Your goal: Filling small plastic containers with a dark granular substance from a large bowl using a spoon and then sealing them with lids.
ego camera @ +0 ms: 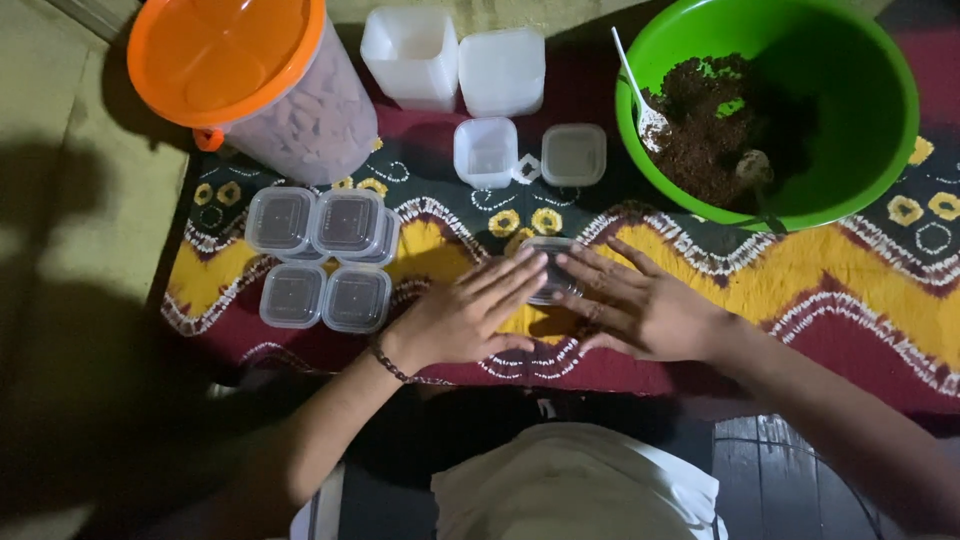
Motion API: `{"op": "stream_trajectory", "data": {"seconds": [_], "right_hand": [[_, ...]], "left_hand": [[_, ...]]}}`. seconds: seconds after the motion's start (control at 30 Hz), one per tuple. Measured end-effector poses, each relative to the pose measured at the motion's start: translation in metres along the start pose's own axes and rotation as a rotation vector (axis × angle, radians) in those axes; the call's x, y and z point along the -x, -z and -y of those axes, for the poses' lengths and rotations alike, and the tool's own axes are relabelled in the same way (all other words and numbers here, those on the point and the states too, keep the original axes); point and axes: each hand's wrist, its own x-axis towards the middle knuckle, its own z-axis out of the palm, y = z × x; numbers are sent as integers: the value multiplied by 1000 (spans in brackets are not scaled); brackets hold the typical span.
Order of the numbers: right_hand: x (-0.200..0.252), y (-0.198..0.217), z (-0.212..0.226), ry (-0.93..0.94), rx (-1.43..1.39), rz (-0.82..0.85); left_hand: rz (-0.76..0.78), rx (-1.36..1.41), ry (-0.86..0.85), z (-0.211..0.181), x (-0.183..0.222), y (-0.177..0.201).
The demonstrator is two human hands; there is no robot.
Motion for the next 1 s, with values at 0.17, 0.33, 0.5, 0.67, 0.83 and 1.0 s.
{"op": "stream_trajectory", "data": {"seconds": [0.17,0.33,0.5,0.67,0.83,1.0], "right_hand": [[2,0,-7,39,-50,-7],[8,-8,-13,41,-91,-1],[6,-8,-15,46,-133,-14],[6,-15,-16,48,-133,-52],[2,-14,-12,53,-72,-70],[5,-18,-11,-77,-197,-70]], "left_hand": [[-37,-66,-91,-2,-4,13],[-49,-18,-106,0,-3,10],[-57,-8,-94,-1,-3,8],[-89,23,-92,-1,-4,6],[-139,94,-74,-3,-3,2],[-181,248,23,0,5,-21]]}}
